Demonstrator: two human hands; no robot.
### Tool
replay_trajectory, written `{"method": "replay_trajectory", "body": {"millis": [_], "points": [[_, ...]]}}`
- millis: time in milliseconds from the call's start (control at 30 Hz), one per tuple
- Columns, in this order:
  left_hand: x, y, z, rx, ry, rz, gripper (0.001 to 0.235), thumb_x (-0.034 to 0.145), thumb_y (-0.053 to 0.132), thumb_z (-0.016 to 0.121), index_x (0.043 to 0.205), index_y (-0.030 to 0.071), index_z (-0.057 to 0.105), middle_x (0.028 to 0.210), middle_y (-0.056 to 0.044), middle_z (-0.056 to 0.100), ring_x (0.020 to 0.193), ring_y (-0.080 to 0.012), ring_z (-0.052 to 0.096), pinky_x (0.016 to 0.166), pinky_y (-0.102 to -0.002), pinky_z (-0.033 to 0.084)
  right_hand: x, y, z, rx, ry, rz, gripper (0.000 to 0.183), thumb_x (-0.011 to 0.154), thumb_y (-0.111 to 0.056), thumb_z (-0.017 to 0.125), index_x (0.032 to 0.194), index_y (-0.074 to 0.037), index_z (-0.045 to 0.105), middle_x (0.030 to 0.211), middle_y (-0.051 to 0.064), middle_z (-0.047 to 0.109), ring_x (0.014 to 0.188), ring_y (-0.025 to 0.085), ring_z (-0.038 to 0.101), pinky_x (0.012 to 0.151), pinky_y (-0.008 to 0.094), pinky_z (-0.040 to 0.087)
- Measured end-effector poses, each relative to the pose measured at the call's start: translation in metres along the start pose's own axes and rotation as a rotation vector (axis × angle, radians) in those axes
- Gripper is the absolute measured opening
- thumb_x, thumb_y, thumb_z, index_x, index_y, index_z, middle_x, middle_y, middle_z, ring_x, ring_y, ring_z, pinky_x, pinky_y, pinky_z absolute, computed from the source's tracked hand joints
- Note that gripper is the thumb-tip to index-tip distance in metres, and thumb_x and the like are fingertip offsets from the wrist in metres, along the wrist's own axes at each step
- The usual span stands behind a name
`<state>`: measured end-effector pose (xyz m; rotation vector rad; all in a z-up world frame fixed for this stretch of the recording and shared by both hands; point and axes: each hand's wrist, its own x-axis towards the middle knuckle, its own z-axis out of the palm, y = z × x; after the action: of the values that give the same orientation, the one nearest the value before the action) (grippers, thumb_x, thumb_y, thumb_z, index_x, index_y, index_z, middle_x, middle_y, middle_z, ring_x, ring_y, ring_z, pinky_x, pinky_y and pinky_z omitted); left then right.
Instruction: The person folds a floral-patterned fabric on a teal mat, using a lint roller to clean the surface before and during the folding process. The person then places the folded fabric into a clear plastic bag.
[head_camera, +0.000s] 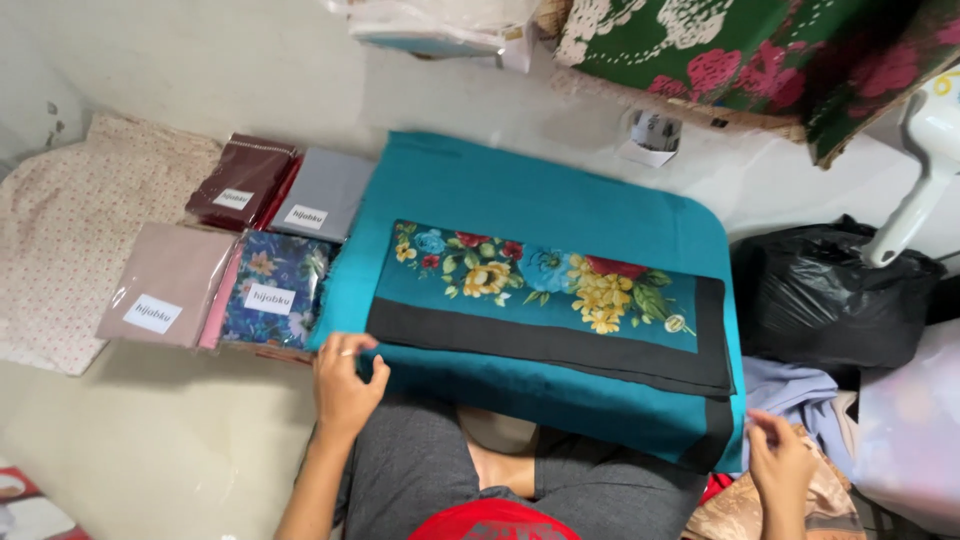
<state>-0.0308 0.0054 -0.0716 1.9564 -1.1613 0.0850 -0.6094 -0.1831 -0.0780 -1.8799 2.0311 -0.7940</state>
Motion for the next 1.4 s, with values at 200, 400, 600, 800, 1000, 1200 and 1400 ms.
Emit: {"method": "replay_trajectory", "body": {"millis": [200, 400, 600, 800, 1000, 1200, 1400], "points": [[-0.069, -0.055, 0.046, -0.613, -0.153, -0.687, 0.063, 0.082, 0.026, 0.077, 0.134, 0.001, 0.051, 0.127, -0.018, 0.062, 0.118, -0.0304, 0.061, 0.103, -0.045, 0.046, -0.029, 0.118, 0.055, 0.605, -0.272, 0.324, 0.030, 0.105, -0.019, 0.062, 0.126, 0.004, 0.065, 0.110, 0.015, 0.066, 0.096, 0.023, 0.059, 0.081, 0.037, 0.048], [-0.074, -0.061, 0.047, -0.282, -0.400, -0.728, 0.060, 0.086, 0.034, 0.075, 0.132, -0.002, 0.061, 0.095, -0.013, 0.069, 0.080, -0.0229, 0.065, 0.072, -0.032, 0.052, -0.059, 0.050, 0.058, 0.618, -0.314, 0.452, 0.037, 0.093, -0.005, 0.072, 0.126, 0.010, 0.063, 0.108, 0.023, 0.067, 0.094, 0.030, 0.065, 0.076, 0.034, 0.048], [-0.085, -0.047, 0.005, -0.429, -0.447, -0.768, 0.045, 0.087, 0.010, 0.071, 0.130, 0.003, 0.059, 0.112, -0.018, 0.079, 0.090, -0.0246, 0.077, 0.079, -0.031, 0.058, -0.071, 0.074, 0.069, 0.785, -0.268, 0.518, 0.028, 0.096, -0.004, 0.070, 0.120, 0.011, 0.065, 0.104, 0.022, 0.069, 0.095, 0.028, 0.066, 0.082, 0.034, 0.053], [-0.089, -0.029, -0.045, -0.814, -0.417, -0.688, 0.044, 0.086, -0.001, 0.070, 0.130, 0.003, 0.071, 0.130, -0.008, 0.076, 0.077, -0.0120, 0.063, 0.069, -0.026, 0.054, -0.080, 0.097, 0.053, 0.874, -0.172, 0.466, 0.041, 0.095, -0.006, 0.072, 0.123, -0.002, 0.043, 0.093, 0.018, 0.064, 0.077, 0.026, 0.068, 0.062, 0.026, 0.052], [-0.055, 0.001, -0.100, -0.591, -0.688, -0.294, 0.078, 0.062, -0.010, 0.061, 0.135, 0.016, 0.070, 0.126, -0.004, 0.078, 0.116, -0.0233, 0.066, 0.125, -0.042, 0.025, -0.070, 0.078, -0.010, 1.029, -0.106, 0.302, 0.020, 0.104, 0.001, 0.057, 0.123, 0.001, 0.062, 0.119, 0.008, 0.065, 0.101, 0.011, 0.062, 0.091, 0.021, 0.054], [0.024, 0.019, -0.096, -0.186, -0.461, 0.141, 0.052, 0.069, -0.006, 0.063, 0.116, 0.011, 0.076, 0.078, -0.003, 0.058, 0.064, -0.0186, 0.053, 0.063, -0.032, 0.046, -0.020, -0.039, -0.060, 0.594, -0.226, 0.076, 0.046, 0.087, 0.008, 0.072, 0.133, 0.002, 0.068, 0.106, 0.015, 0.067, 0.089, 0.019, 0.057, 0.077, 0.027, 0.044], [0.120, 0.023, -0.051, -0.235, -0.222, 0.154, 0.014, 0.079, 0.013, 0.079, 0.091, 0.006, 0.076, 0.094, -0.004, 0.054, 0.084, -0.0203, 0.054, 0.076, -0.032, 0.045, 0.088, -0.057, -0.039, 0.451, -0.001, -0.286, 0.014, 0.101, -0.001, 0.075, 0.112, 0.005, 0.070, 0.116, 0.009, 0.060, 0.097, 0.017, 0.056, 0.084, 0.026, 0.046]]}}
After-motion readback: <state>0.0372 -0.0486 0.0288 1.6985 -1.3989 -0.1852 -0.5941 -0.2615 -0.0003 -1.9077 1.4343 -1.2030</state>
